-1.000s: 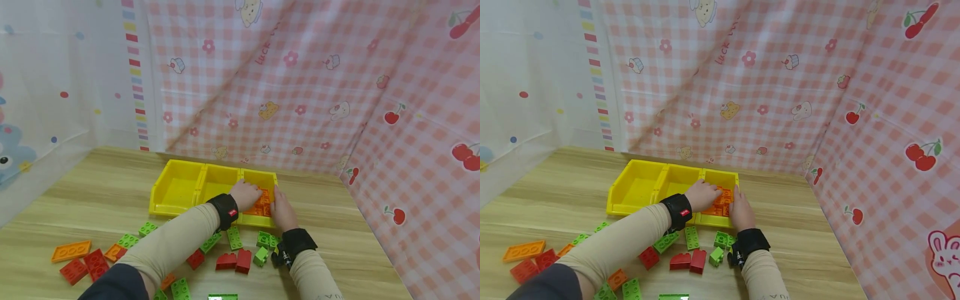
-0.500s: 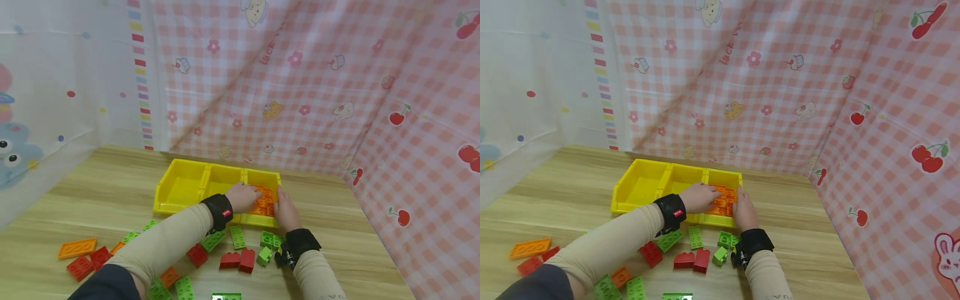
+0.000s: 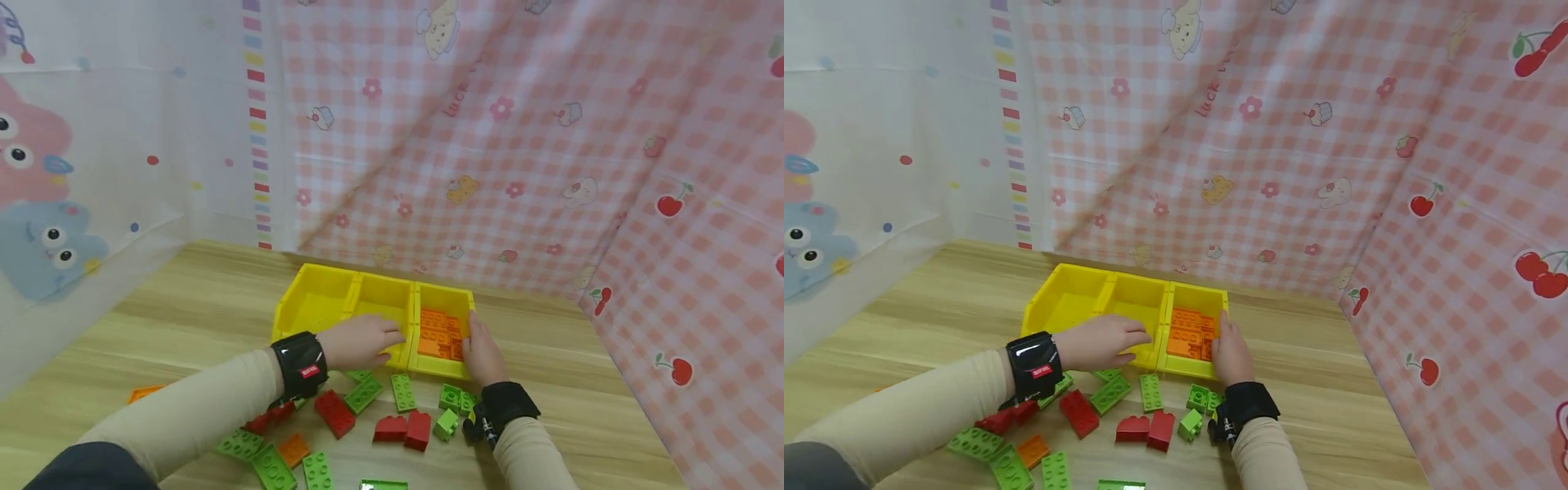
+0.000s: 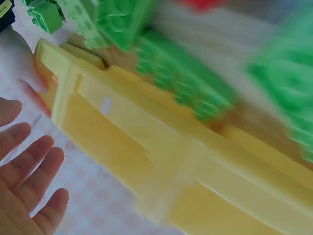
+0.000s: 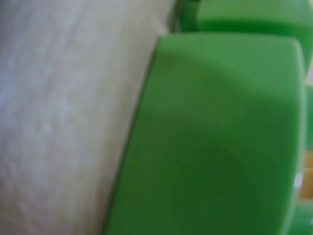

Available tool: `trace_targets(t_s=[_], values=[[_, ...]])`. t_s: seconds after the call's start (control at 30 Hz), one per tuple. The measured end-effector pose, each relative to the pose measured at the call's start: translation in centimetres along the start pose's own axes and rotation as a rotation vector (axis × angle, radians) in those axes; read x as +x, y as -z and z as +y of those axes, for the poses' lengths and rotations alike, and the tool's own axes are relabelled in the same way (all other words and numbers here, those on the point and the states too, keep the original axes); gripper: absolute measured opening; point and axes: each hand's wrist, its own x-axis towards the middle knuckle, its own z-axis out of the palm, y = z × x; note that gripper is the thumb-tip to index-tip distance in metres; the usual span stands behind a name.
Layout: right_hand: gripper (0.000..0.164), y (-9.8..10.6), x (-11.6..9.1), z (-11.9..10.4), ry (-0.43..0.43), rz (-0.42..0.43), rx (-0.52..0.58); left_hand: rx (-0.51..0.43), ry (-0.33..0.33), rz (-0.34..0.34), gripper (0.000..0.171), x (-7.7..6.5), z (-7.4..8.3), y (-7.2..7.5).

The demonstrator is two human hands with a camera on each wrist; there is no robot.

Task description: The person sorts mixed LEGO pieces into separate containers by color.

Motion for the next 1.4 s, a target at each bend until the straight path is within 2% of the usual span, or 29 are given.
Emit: trace_targets(t_s=[0.13, 0.27, 0.4, 0.57, 0.67, 0.83, 0.9, 1.03, 1.2, 1.4], values=[[0.058, 0.0, -0.1, -0.1, 0.003, -0.013, 0.005, -0.039, 0.033, 0.018, 0.036, -4.9, -1.6, 0.8], [0.058, 0.0, -0.2, -0.1, 0.013, -0.016, 0.005, -0.038, 0.122, 0.013, 0.037, -10.0, -3.4, 1.5], [0.059, 0.1, -0.4, -0.2, 0.021, -0.019, 0.008, -0.025, 0.196, 0.026, 0.036, -14.5, -4.5, 1.9], [0.059, 0.6, -0.5, -0.2, 0.023, -0.033, 0.0, -0.08, 0.295, 0.01, 0.036, -19.2, -5.1, 2.0], [0.058, 0.6, -0.5, -0.3, 0.021, -0.037, -0.016, -0.068, 0.361, -0.018, 0.033, -21.8, -5.5, 1.7], [0.058, 0.5, -0.4, -0.5, 0.015, -0.049, -0.019, -0.036, 0.39, -0.04, 0.026, -25.8, -6.3, 0.7], [0.058, 0.4, -0.3, -0.6, 0.014, -0.048, -0.015, -0.047, 0.404, -0.047, 0.025, -27.0, -6.5, 0.4], [0.059, 0.6, -0.2, -0.5, 0.007, -0.039, -0.025, -0.037, 0.432, -0.051, 0.025, -28.2, -6.8, 0.2], [0.059, 0.7, -0.2, -0.5, 0.003, -0.038, -0.037, -0.041, 0.461, -0.091, 0.029, -29.0, -6.6, 0.1], [0.058, 0.5, -0.3, -0.8, 0.02, -0.033, -0.034, -0.145, 0.52, -0.169, 0.032, -29.6, -6.1, -0.3]])
